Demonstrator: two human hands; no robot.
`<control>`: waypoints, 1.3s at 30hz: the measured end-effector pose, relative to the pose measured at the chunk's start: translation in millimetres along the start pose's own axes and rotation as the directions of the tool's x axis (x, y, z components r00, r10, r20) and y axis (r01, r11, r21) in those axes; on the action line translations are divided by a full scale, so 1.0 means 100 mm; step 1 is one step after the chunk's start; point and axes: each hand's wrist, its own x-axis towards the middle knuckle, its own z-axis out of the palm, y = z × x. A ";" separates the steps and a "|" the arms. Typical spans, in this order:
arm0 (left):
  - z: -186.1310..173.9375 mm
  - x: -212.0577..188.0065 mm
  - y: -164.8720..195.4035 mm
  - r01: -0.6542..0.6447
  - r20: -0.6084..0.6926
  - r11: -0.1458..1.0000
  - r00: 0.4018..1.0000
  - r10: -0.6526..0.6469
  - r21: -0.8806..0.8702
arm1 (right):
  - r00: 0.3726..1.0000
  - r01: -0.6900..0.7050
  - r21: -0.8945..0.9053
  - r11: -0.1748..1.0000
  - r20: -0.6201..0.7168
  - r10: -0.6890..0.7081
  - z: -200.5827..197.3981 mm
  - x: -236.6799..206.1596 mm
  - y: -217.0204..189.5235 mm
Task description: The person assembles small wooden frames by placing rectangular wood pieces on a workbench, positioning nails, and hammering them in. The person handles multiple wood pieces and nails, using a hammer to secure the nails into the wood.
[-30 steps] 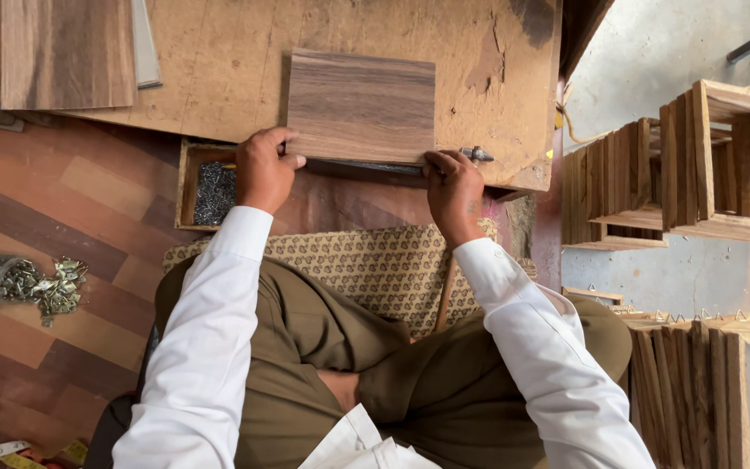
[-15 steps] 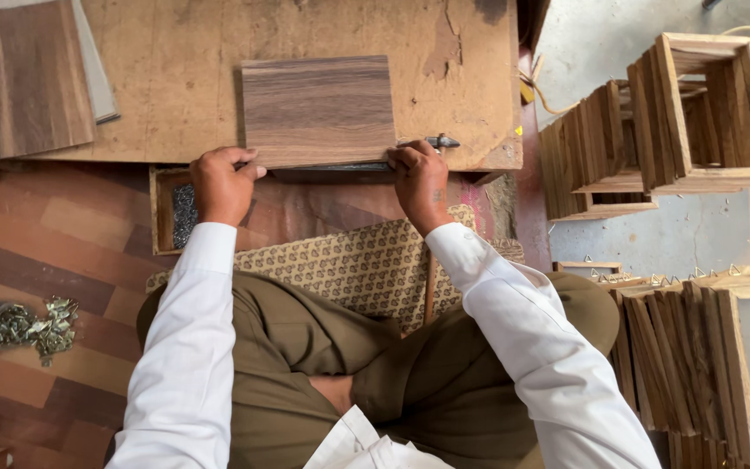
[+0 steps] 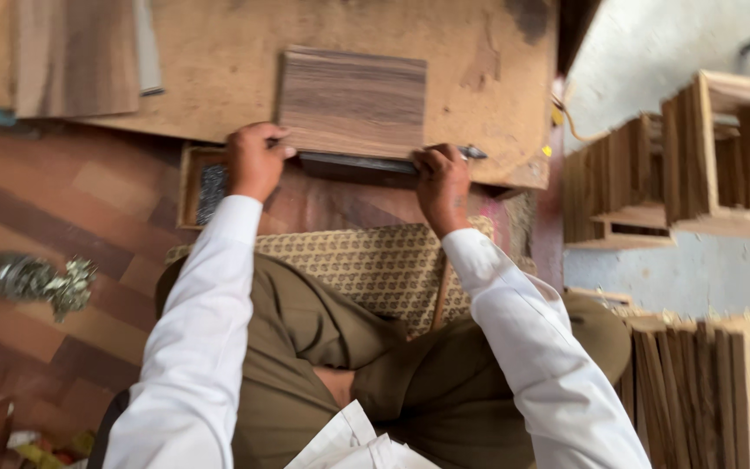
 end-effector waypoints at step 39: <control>-0.15 -0.28 0.89 0.139 -0.013 0.955 0.989 -0.147 -0.264 | 0.744 -0.571 0.790 0.223 0.384 0.547 -0.61 0.42 -0.55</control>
